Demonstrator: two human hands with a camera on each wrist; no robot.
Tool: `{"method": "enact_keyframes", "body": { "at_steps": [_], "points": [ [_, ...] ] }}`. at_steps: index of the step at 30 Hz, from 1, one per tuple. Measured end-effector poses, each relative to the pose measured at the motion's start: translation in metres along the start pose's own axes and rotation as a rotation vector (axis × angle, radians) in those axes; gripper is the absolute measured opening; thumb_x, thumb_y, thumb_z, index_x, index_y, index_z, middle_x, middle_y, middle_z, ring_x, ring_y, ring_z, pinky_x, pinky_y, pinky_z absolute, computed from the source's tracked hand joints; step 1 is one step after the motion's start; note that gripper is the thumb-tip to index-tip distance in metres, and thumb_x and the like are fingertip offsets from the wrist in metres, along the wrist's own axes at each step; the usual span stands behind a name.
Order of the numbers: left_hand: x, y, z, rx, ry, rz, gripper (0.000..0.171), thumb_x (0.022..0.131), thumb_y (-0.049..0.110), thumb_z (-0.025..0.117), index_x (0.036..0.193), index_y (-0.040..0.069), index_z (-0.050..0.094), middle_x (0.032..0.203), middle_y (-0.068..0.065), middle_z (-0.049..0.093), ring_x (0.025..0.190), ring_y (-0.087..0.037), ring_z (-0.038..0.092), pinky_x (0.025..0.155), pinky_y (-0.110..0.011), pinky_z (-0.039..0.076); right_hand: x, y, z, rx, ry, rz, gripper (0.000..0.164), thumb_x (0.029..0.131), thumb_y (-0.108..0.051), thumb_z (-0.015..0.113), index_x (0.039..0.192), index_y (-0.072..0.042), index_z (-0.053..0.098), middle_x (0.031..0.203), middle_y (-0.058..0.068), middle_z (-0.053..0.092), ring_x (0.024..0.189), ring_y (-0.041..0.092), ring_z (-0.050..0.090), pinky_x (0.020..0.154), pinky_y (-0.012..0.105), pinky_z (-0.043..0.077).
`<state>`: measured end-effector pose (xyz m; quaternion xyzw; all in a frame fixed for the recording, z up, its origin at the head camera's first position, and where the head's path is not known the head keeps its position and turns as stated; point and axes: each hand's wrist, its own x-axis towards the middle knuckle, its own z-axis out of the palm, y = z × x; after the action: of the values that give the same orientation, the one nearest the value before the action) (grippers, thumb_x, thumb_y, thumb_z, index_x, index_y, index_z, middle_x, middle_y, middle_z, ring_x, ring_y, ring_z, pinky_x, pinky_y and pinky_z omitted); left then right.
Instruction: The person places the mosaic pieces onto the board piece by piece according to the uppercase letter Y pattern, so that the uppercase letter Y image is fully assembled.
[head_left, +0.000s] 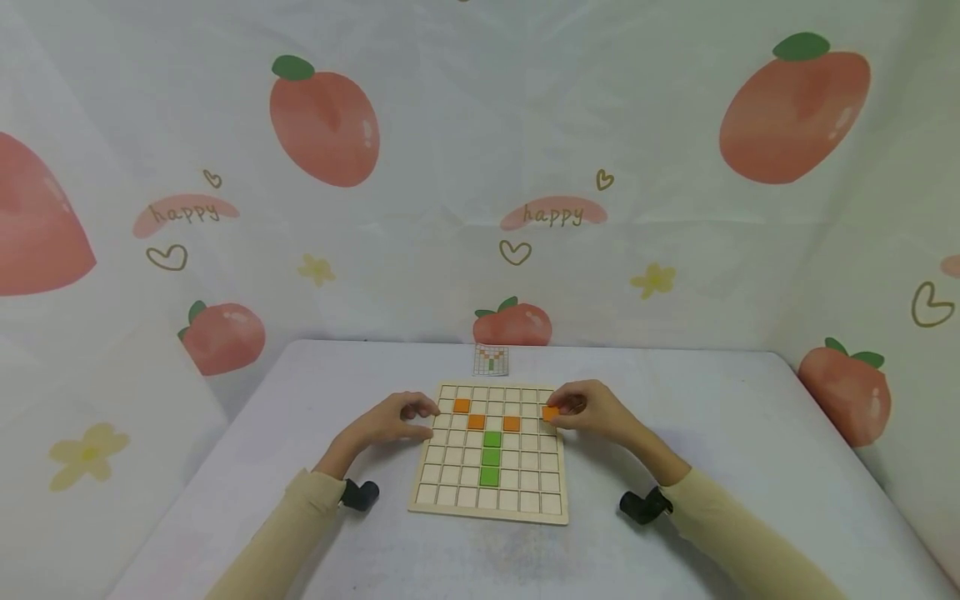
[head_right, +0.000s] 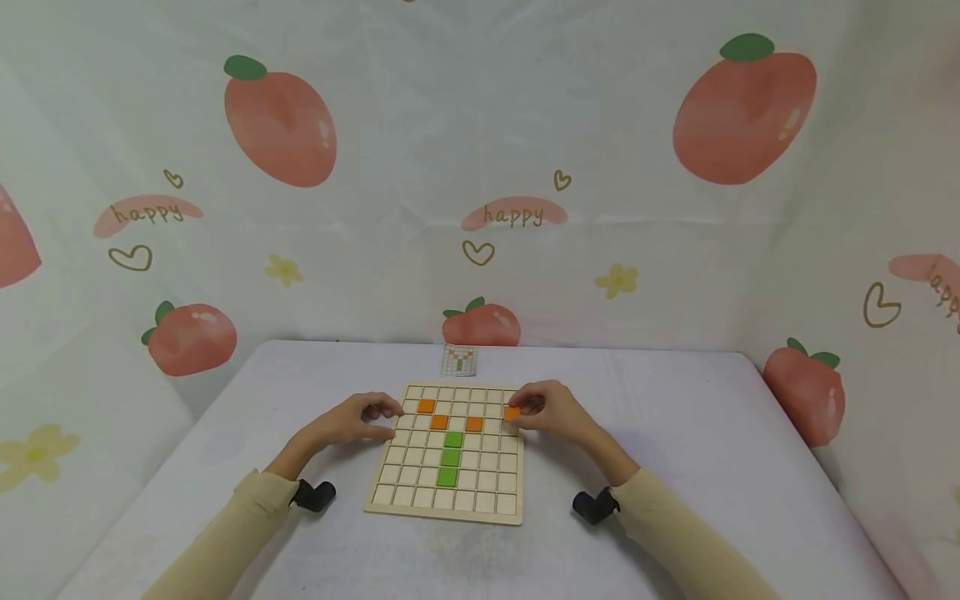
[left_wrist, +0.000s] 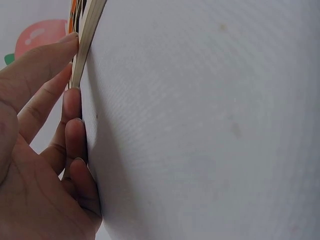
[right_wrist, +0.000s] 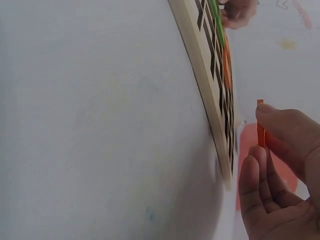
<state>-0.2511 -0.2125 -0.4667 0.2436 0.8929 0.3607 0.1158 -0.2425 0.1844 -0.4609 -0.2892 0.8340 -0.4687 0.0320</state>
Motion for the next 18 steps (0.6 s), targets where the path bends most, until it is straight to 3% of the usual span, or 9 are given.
{"method": "enact_keyframes", "body": {
  "at_steps": [6, 18],
  "points": [
    [0.000, 0.000, 0.000, 0.001, 0.000, -0.014, 0.033, 0.086, 0.017, 0.083, 0.116, 0.008, 0.070, 0.105, 0.002, 0.062, 0.101, -0.022, 0.054, 0.094, -0.045, 0.045, 0.014, 0.005, 0.011, -0.013, 0.014, 0.012, 0.021, 0.082, -0.007, 0.086, 0.099, -0.001, 0.075, 0.089, 0.002, 0.069, 0.076, 0.015, 0.059, 0.070, 0.026, 0.051],
    [0.000, 0.000, -0.001, 0.001, -0.005, -0.002, 0.033, 0.086, 0.016, 0.082, 0.116, 0.008, 0.070, 0.106, 0.002, 0.063, 0.101, -0.021, 0.055, 0.094, -0.044, 0.045, 0.027, 0.001, 0.023, -0.041, 0.028, 0.114, 0.020, 0.082, -0.010, 0.086, 0.098, -0.004, 0.076, 0.089, -0.001, 0.068, 0.078, 0.016, 0.059, 0.071, 0.028, 0.051]
  ]
}}
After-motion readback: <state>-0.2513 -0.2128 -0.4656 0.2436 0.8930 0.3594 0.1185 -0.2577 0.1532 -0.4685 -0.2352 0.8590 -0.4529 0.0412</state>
